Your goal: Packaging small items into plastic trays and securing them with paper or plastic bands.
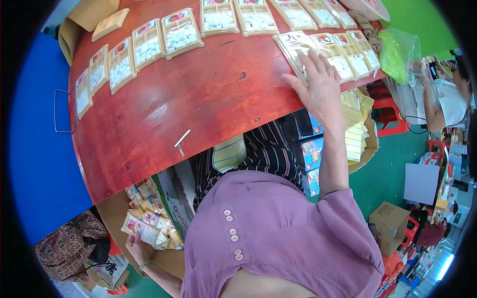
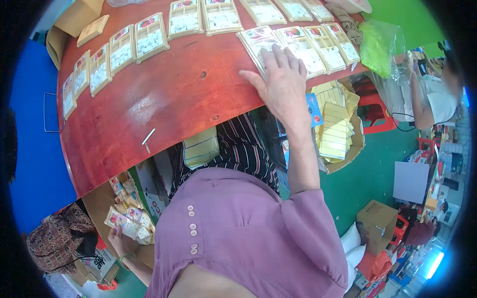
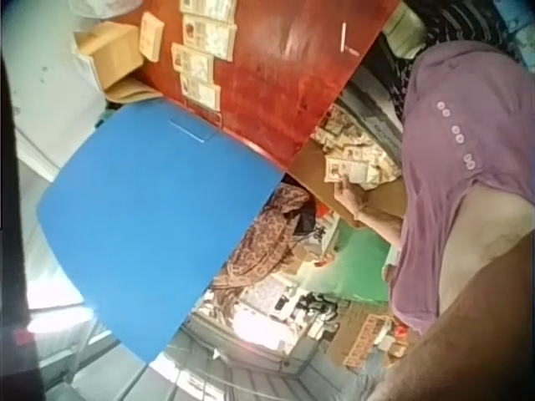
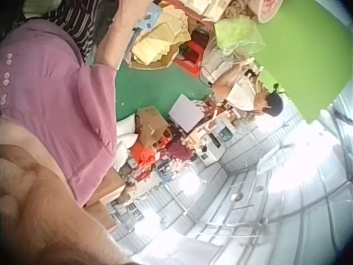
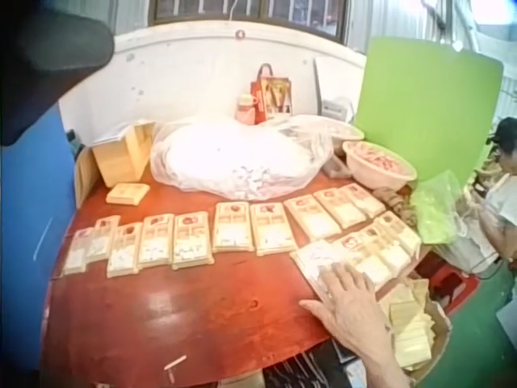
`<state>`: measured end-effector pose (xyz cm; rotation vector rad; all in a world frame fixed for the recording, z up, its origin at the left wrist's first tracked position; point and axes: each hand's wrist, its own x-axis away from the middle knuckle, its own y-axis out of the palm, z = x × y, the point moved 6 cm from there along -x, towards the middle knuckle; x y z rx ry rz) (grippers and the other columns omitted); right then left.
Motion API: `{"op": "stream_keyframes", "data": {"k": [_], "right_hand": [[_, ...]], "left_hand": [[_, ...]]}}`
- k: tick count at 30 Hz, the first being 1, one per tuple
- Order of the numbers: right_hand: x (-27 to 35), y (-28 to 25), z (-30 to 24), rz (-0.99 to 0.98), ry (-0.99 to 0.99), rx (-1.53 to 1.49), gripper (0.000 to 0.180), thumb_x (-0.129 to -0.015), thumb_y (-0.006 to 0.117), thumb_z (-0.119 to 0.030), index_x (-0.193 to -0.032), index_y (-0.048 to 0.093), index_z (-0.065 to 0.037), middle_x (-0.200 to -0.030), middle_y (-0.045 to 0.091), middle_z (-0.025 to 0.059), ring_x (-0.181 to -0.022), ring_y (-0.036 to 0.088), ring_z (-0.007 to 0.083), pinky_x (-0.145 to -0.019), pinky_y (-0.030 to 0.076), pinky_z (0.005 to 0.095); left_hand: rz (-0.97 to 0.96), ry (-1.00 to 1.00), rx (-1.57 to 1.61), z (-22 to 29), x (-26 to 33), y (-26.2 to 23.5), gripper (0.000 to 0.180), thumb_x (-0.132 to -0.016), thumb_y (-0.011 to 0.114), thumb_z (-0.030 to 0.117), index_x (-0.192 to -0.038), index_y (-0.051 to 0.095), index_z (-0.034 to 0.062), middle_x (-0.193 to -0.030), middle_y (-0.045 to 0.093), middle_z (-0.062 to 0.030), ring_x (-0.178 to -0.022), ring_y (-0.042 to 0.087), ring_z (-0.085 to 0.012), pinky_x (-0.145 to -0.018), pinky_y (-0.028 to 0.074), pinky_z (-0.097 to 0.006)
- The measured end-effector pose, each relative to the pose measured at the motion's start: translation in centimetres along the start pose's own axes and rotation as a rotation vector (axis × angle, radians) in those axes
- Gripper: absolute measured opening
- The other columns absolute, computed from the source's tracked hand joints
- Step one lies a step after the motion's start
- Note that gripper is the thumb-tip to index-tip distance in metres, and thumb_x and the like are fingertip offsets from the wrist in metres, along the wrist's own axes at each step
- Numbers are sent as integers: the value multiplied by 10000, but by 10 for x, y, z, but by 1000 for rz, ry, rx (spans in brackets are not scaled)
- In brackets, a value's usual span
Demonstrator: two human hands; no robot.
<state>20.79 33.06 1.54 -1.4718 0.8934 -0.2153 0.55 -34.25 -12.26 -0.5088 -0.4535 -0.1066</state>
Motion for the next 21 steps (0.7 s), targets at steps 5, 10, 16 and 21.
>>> {"op": "stream_keyframes", "data": {"k": [5,10,16,21], "right_hand": [[16,9,-41,2,-67,81,628,-829,603,-478,-1269,501,-41,-1347,453,187,-1227,420,385,-999,320,481],[23,15,-90,-45,-185,-80,640,-807,632,-460,-1274,494,-45,-1343,451,176,-1222,413,374,-962,337,490],[32,19,-138,-61,-299,-167,641,-794,655,-439,-1277,498,-46,-1345,455,165,-1244,401,342,-969,341,459],[43,15,-140,-61,-376,-424,478,-803,686,-202,-1223,540,-26,-1275,521,167,-1206,464,318,-975,370,418]], "left_hand": [[66,-319,-50,-117,-21,-48,201,-813,690,125,-950,620,-4,-741,607,4,-575,514,-69,-527,412,-218],[12,38,-636,-118,-50,-41,274,-825,695,207,-836,605,-51,-692,575,-29,-599,458,-109,-538,414,-292],[-47,229,-535,99,22,101,215,-868,634,145,-912,628,-65,-705,601,-50,-673,522,-88,-617,442,-259],[-569,341,-293,150,45,244,290,-863,640,182,-1054,615,-36,-897,664,-93,-808,614,-131,-727,479,-259]]}}
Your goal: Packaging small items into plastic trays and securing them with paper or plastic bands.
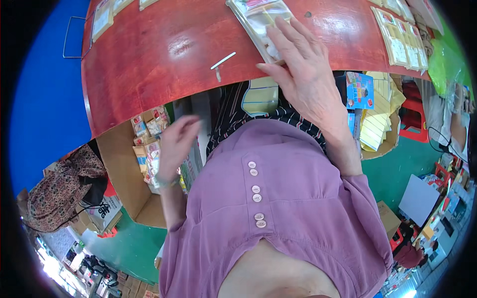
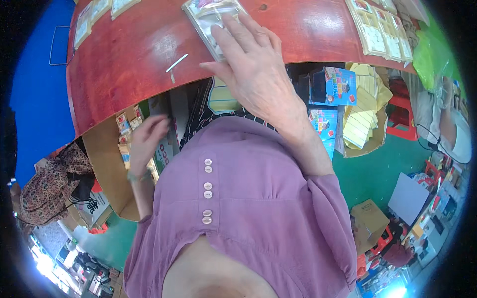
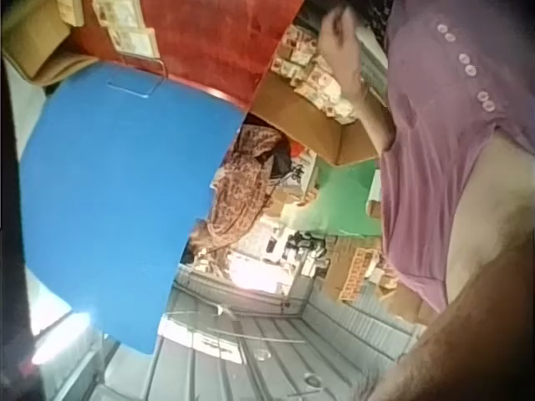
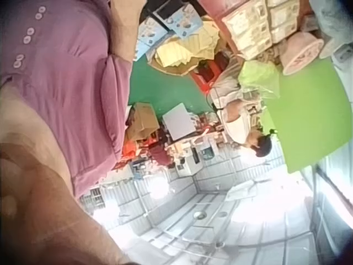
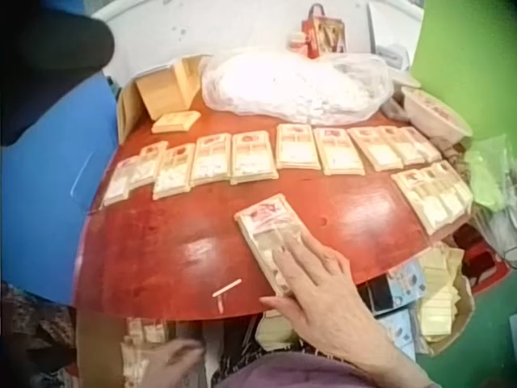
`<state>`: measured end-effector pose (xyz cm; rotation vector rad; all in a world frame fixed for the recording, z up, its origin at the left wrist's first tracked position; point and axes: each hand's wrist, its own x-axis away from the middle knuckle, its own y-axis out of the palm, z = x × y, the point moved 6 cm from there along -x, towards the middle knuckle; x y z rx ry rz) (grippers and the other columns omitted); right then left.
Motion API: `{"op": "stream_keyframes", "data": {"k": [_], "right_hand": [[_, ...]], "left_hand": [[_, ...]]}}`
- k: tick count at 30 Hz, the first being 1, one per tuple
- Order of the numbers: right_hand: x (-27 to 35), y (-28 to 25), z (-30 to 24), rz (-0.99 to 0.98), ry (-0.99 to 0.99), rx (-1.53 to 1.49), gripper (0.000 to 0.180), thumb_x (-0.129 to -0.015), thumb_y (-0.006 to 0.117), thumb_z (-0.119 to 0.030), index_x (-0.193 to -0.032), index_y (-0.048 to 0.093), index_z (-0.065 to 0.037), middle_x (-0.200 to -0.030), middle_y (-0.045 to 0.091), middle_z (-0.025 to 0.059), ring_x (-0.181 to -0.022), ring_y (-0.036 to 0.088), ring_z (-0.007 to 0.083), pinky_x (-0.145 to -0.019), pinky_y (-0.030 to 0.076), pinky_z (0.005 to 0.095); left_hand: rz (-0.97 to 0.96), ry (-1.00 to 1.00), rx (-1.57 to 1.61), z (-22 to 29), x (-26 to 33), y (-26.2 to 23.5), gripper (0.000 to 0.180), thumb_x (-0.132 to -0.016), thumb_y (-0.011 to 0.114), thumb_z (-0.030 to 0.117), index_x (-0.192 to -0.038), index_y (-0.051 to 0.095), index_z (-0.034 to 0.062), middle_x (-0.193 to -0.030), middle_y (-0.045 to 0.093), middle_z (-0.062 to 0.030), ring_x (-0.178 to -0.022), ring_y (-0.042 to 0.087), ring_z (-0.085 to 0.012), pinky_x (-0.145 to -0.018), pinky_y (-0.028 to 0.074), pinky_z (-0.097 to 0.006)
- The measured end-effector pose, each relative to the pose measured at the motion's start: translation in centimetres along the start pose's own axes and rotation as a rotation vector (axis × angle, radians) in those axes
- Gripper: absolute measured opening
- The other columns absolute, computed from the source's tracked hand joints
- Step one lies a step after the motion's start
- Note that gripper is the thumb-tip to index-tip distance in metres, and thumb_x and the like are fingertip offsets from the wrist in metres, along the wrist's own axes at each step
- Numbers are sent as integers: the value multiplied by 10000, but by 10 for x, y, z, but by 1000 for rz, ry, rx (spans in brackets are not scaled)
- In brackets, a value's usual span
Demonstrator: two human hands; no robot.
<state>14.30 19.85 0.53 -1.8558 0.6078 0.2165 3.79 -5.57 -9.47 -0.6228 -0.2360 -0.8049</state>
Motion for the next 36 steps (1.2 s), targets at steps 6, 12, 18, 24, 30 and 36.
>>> {"op": "stream_keyframes", "data": {"k": [6,12,18,24,30,36], "right_hand": [[50,-43,3,252,-5,-285,218,-717,698,23,-925,636,6,-956,643,134,-866,616,285,-749,489,343],[86,-35,18,196,169,-280,149,-737,680,27,-875,625,10,-894,648,128,-830,617,267,-727,482,337],[95,10,38,-156,287,-382,107,-798,654,-11,-892,625,33,-872,646,136,-789,620,257,-719,481,315],[91,80,26,-438,261,-409,685,-794,689,-361,-1312,424,0,-1252,494,249,-1181,458,407,-989,391,436],[102,107,7,-669,128,-273,766,-813,589,-527,-1327,406,11,-1357,395,251,-1279,346,424,-1072,298,461],[108,117,8,-731,79,-222,697,-868,530,-499,-1337,402,1,-1379,379,238,-1322,294,400,-1089,277,456]], "left_hand": [[-95,347,-56,37,-97,105,390,-832,669,298,-1106,602,30,-995,666,-136,-848,654,-243,-752,501,-330],[-8,343,-116,30,-114,130,392,-823,667,270,-1135,586,47,-1078,638,-152,-1013,605,-305,-851,462,-388],[-78,250,4,14,-69,111,254,-825,658,202,-986,660,5,-934,693,-123,-824,667,-208,-744,494,-313],[-258,108,222,4,-40,122,211,-813,660,105,-991,655,-9,-907,684,-58,-815,615,-123,-743,491,-294],[-346,238,192,-2,-33,117,337,-822,665,119,-1119,575,-14,-1042,631,-79,-903,577,-146,-797,468,-303],[-197,-277,762,-30,-29,97,249,-880,640,205,-1017,597,2,-961,637,-88,-782,606,-129,-687,492,-262]]}}
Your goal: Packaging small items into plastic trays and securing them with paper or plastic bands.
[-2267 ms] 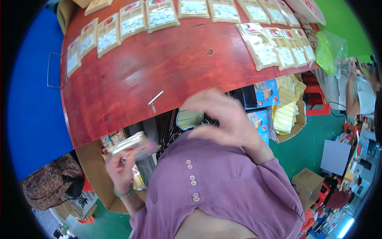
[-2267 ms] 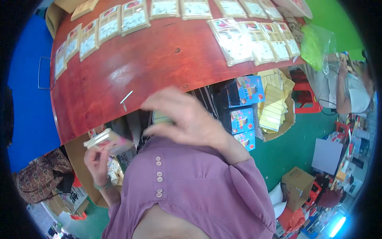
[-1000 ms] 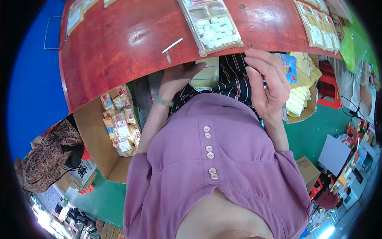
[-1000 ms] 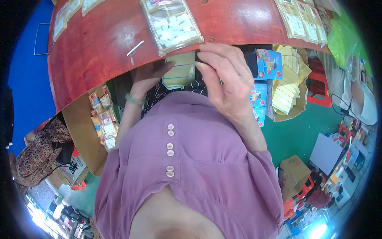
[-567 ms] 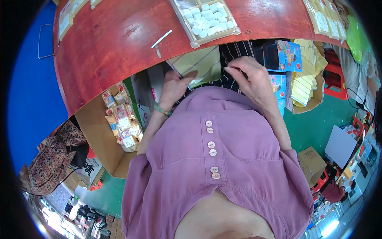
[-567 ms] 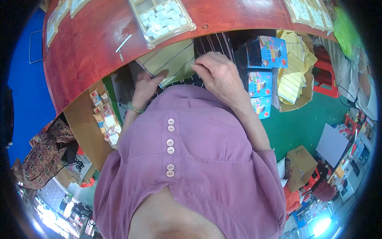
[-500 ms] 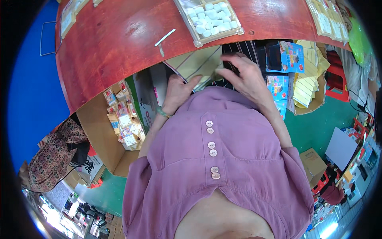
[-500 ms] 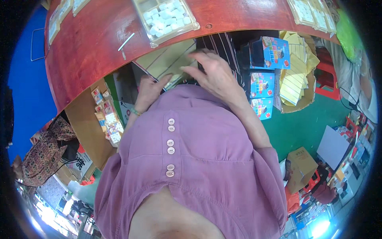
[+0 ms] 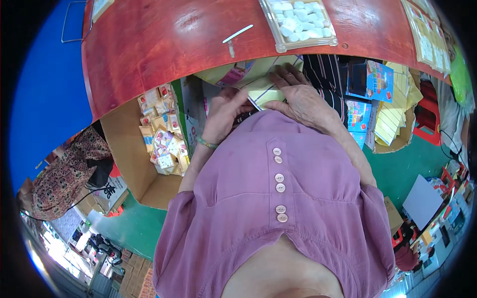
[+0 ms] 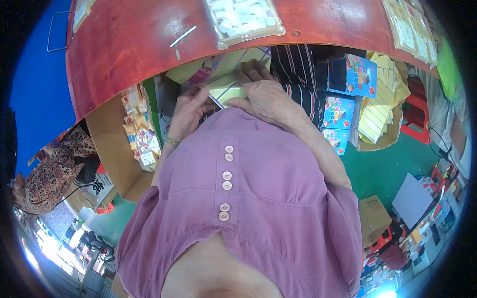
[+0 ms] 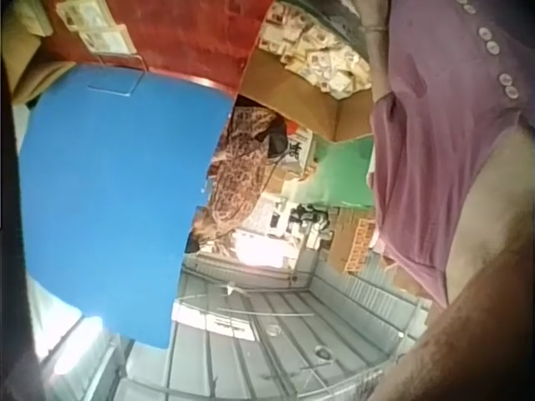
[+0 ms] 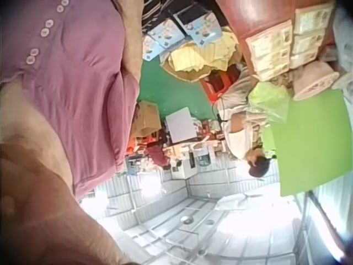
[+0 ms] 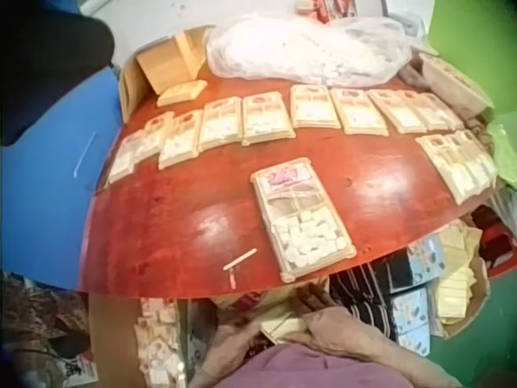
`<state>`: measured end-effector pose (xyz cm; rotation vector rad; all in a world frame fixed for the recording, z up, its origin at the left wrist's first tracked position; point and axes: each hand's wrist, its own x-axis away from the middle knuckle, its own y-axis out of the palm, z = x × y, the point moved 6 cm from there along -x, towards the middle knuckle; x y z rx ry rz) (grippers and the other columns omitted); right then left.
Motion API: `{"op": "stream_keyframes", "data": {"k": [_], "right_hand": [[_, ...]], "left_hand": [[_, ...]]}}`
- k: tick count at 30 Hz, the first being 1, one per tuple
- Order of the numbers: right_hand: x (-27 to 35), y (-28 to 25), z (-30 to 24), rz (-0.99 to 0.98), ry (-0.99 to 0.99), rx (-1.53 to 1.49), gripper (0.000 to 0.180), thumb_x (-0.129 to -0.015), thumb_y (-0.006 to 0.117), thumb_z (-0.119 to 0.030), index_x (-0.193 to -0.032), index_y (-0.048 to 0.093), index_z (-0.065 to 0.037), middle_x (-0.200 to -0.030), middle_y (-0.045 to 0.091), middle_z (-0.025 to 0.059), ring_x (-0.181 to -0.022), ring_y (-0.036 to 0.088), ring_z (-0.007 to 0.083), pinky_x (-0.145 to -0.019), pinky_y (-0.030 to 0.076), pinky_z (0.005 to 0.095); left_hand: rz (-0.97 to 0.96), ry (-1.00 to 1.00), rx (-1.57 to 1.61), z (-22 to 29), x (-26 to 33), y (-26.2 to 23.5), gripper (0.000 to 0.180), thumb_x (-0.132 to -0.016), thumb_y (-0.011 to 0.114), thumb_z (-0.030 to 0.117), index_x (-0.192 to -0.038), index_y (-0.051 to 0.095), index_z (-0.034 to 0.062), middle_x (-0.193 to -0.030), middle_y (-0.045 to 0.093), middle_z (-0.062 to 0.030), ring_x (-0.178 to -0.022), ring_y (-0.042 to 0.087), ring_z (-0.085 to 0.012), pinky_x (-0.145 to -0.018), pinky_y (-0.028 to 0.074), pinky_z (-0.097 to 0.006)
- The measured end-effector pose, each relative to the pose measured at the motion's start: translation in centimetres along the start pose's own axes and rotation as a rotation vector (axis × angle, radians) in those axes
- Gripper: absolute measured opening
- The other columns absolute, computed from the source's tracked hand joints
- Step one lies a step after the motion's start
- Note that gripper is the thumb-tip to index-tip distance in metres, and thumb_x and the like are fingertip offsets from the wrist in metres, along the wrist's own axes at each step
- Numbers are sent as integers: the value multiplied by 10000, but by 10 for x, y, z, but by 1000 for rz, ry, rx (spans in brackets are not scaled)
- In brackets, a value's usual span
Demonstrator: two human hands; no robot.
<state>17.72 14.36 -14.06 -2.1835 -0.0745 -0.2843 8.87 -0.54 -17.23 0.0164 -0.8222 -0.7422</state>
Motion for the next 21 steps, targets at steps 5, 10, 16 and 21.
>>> {"op": "stream_keyframes", "data": {"k": [5,10,16,21], "right_hand": [[0,-1,-1,-46,38,92,649,-889,522,-463,-1338,405,-9,-1391,368,229,-1336,277,383,-1082,285,454],[2,-4,-2,-55,39,126,627,-887,527,-456,-1321,431,-14,-1395,365,223,-1337,272,384,-1081,284,456],[-10,-45,-19,8,-35,-125,401,-876,585,-297,-1128,587,15,-1183,558,213,-1146,498,360,-953,410,417],[-42,-40,-35,80,-82,-511,223,-861,599,-139,-1014,643,17,-1000,643,175,-899,634,283,-775,494,334]], "left_hand": [[50,54,495,1,-9,-19,225,-880,618,101,-1073,572,-4,-980,633,-116,-864,643,-195,-747,544,-303],[41,150,350,4,-3,-17,220,-862,597,0,-1081,590,-19,-1004,639,-121,-862,646,-187,-765,542,-293],[98,224,108,6,2,-19,229,-852,604,0,-1079,603,-26,-987,662,-110,-863,648,-177,-759,529,-281],[110,308,95,7,7,-15,159,-862,642,72,-991,643,-20,-862,677,-78,-752,641,-108,-673,528,-223]]}}
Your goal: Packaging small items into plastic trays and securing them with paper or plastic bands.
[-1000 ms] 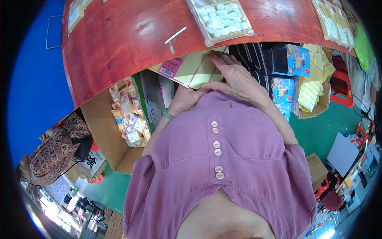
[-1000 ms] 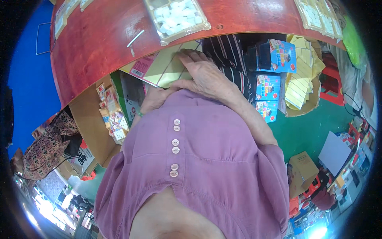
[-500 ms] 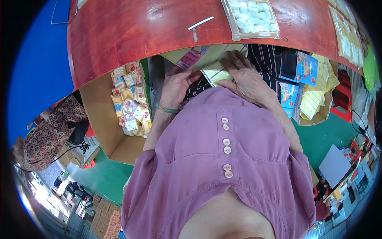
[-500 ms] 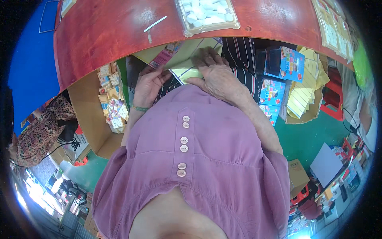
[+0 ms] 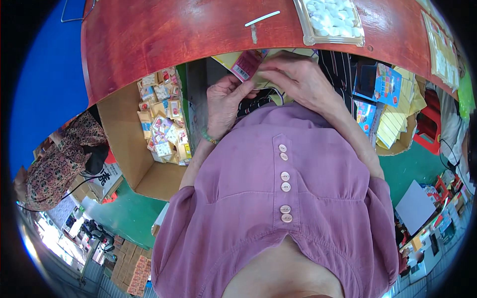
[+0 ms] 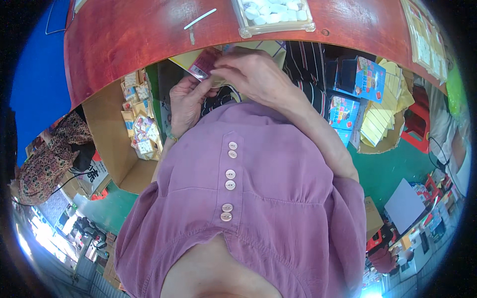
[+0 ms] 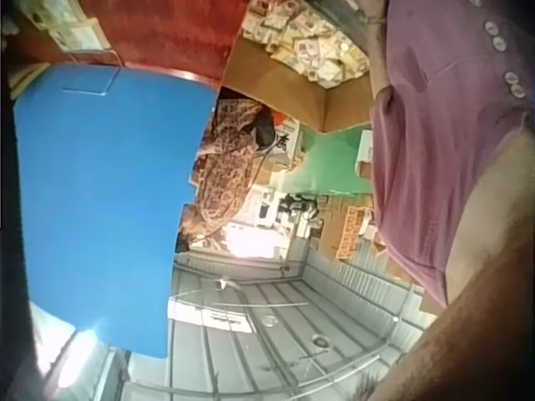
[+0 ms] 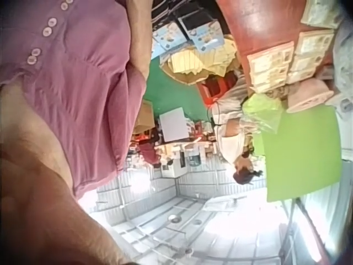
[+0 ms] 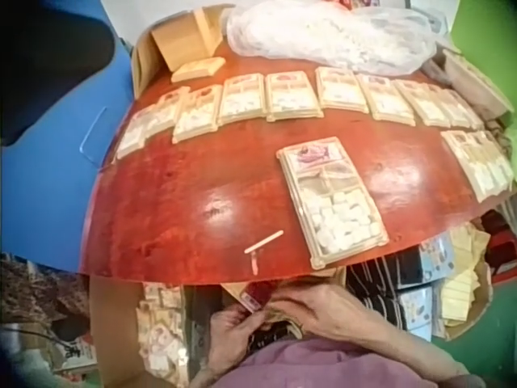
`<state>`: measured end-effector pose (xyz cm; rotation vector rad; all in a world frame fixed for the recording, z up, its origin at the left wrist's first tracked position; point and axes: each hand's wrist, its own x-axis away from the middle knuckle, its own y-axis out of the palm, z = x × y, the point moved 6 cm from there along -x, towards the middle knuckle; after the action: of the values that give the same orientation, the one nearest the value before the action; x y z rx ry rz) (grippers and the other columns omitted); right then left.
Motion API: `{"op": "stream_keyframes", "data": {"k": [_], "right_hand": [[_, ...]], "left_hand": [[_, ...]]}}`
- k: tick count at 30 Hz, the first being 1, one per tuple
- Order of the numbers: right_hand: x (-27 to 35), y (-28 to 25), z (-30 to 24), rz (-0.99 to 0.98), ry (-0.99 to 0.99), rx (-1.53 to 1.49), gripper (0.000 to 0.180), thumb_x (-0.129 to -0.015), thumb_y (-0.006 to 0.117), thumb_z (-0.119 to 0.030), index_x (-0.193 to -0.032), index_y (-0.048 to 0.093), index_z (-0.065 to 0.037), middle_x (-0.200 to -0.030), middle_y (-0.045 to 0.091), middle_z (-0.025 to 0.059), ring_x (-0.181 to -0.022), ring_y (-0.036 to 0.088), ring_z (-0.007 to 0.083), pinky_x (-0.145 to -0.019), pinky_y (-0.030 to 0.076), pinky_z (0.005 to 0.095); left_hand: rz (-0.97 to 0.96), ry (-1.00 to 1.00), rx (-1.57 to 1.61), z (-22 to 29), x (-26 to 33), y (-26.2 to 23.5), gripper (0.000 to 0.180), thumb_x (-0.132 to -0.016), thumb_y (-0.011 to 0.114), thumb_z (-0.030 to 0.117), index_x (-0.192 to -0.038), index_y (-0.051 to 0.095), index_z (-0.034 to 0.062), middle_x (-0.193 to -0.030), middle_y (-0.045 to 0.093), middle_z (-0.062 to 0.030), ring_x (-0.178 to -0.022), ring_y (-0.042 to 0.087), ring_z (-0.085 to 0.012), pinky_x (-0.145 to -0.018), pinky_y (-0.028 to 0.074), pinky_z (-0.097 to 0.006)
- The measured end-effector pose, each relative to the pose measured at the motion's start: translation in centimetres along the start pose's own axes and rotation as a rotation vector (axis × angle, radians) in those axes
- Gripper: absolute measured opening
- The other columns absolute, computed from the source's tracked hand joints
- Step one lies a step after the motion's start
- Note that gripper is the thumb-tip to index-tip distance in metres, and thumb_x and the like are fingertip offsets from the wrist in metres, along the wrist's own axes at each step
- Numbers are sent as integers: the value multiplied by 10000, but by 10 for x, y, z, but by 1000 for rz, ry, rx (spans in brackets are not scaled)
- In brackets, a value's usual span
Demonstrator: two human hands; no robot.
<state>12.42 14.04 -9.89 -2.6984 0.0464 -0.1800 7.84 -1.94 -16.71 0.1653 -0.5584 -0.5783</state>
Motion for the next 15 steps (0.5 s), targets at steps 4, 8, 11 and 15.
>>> {"op": "stream_keyframes", "data": {"k": [4,8,11,15], "right_hand": [[-11,20,14,78,-97,-68,258,-838,637,-111,-1074,639,-7,-1032,632,136,-926,629,247,-795,501,322],[-6,24,16,83,-102,-71,275,-818,661,-99,-1075,643,-4,-1027,623,119,-932,624,242,-811,504,312],[-4,26,19,53,-77,-88,266,-808,675,-100,-1058,657,-10,-988,622,110,-926,624,232,-818,507,311],[-5,30,17,35,-91,-90,238,-806,675,-105,-1025,671,-12,-992,625,108,-922,623,229,-816,509,314]], "left_hand": [[-19,16,-16,6,-2,-1,158,-896,607,103,-972,641,-31,-870,672,-90,-754,646,-118,-682,530,-225],[-65,-3,19,11,2,1,172,-915,581,114,-963,634,-43,-885,664,-96,-762,650,-133,-699,534,-230],[-175,-20,-42,14,3,-2,195,-945,503,84,-1057,601,-43,-994,641,-123,-884,639,-172,-764,539,-295],[-157,-54,-99,15,-1,-3,192,-936,515,79,-1059,596,-44,-999,641,-123,-886,641,-179,-769,541,-301]]}}
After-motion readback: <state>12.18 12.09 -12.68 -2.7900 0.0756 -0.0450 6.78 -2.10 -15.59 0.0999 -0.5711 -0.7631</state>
